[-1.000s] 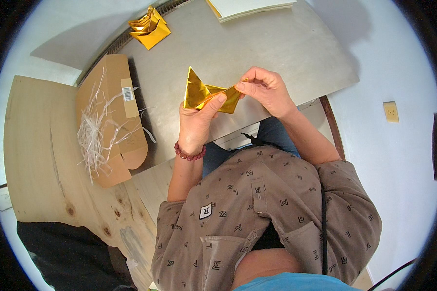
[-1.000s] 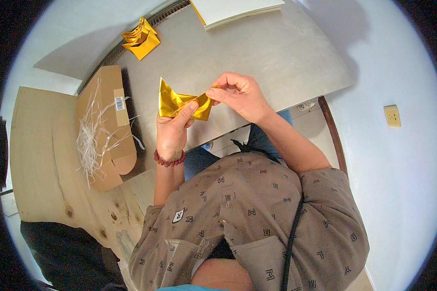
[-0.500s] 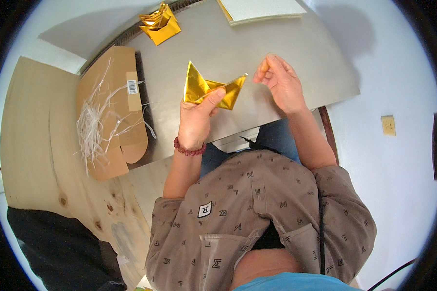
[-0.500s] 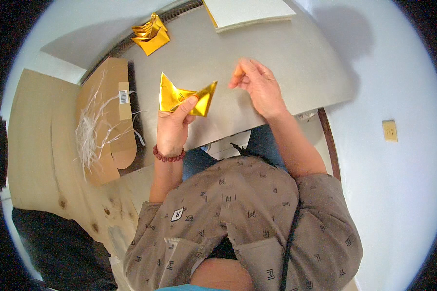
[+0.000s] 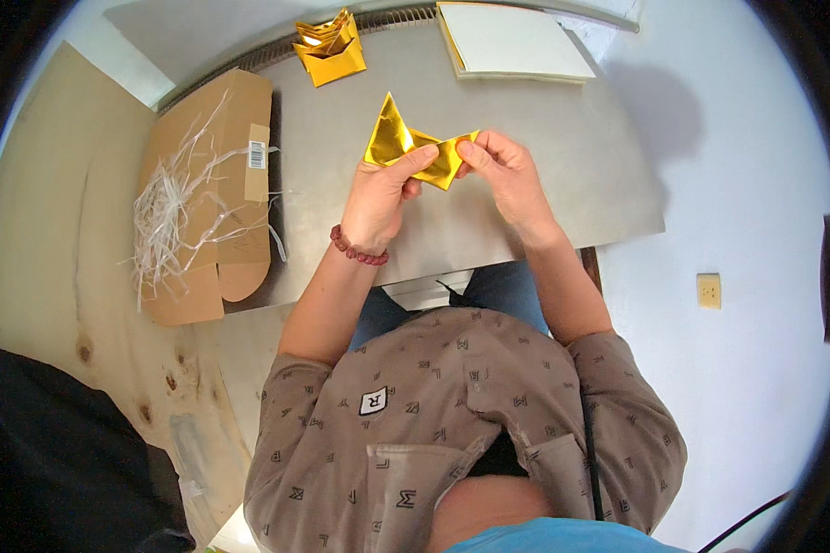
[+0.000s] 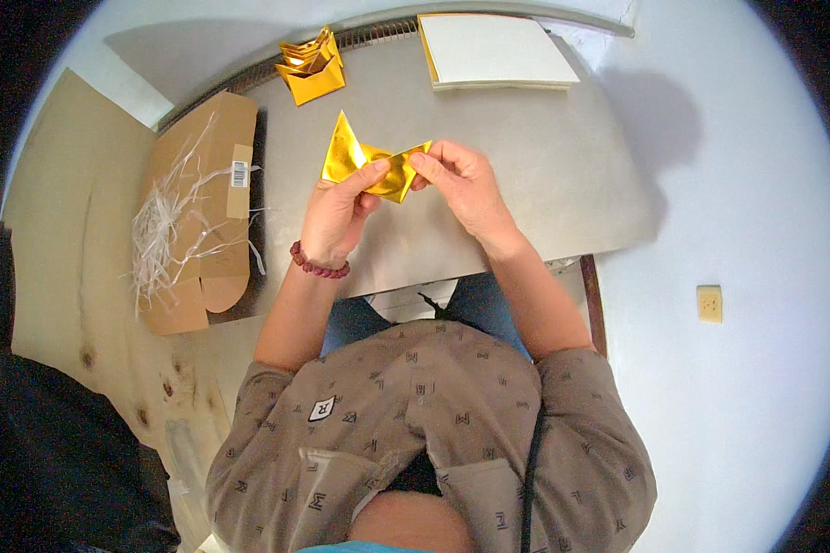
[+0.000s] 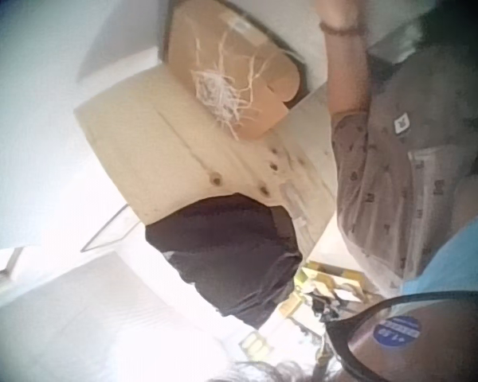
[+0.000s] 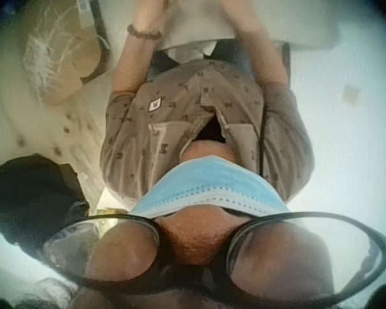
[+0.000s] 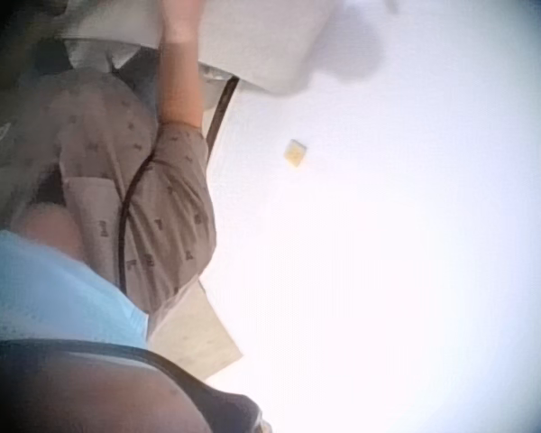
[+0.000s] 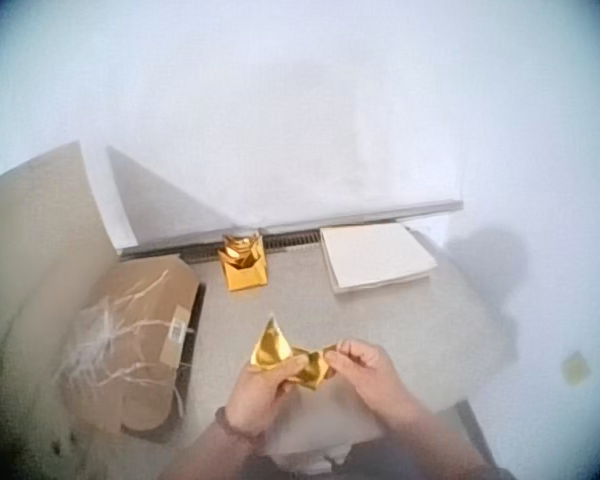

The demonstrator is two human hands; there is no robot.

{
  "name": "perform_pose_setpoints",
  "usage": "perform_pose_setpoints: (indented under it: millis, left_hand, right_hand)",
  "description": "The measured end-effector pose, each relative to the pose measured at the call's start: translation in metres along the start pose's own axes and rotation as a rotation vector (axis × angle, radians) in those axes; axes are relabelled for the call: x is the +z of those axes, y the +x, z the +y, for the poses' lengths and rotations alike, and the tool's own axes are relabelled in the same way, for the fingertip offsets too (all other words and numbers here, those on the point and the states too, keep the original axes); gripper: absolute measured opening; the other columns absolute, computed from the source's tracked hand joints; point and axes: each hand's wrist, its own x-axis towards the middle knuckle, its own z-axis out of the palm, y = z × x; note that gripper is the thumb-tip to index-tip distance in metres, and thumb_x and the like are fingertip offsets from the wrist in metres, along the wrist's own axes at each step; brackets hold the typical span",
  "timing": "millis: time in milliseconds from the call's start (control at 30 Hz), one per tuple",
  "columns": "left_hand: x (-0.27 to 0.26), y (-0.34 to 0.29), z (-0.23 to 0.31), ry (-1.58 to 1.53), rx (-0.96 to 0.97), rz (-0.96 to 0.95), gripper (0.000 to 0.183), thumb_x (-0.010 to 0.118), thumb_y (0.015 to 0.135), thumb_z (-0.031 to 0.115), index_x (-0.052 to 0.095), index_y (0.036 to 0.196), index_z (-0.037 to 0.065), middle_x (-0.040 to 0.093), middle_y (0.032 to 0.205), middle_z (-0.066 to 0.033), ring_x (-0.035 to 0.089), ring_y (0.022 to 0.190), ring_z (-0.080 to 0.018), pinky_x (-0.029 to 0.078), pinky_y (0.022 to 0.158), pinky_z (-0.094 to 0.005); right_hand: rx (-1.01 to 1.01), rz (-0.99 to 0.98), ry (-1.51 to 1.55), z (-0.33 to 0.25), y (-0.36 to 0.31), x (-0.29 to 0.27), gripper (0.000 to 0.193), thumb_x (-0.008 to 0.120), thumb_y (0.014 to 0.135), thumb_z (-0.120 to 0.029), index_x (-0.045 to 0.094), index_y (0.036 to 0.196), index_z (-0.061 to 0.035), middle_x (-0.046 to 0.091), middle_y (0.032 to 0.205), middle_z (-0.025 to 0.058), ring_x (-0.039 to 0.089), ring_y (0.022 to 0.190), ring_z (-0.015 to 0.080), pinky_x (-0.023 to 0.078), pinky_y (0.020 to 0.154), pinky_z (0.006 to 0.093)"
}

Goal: The person folds a gold-colored sheet of paper into a small origami shape, then places it on a stack of similar items. They then pick up a new sheet and begin folding it again.

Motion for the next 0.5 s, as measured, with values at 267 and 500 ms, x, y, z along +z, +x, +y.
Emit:
perform_pose_setpoints:
  millis: [267, 500]
  left_hand:
    - [0.0, 0.009, 0.005, 0.095, -0.037, 0.004, 0.013, 0.078, 0.093, 0.012, 0.071, 0.105, 0.01, 0.069, 0.09, 0.0036, 0.054, 0.069, -0.0025, 0.038, 0.055, -0.0188]
    - [-0.004, 0.014, -0.002, 0.053, 0.003, -0.021, 0.014, 0.078, 0.093, 0.011, 0.072, 0.105, 0.007, 0.071, 0.092, 0.0019, 0.057, 0.071, -0.0024, 0.039, 0.055, -0.0186]
  right_hand:
    - [0.076, -0.039, -0.055, -0.004, -0.001, 0.001, 0.022, 0.069, 0.103, -0.021, 0.073, 0.109, -0.0003, 0.073, 0.095, 0.0032, 0.066, 0.086, 0.0097, 0.054, 0.081, 0.0264]
    - [0.129, -0.044, 0.012, 0.002, -0.005, -0.001, 0.022, 0.07, 0.103, -0.021, 0.072, 0.108, 0.0001, 0.073, 0.098, 0.0042, 0.067, 0.088, 0.0107, 0.055, 0.082, 0.0266]
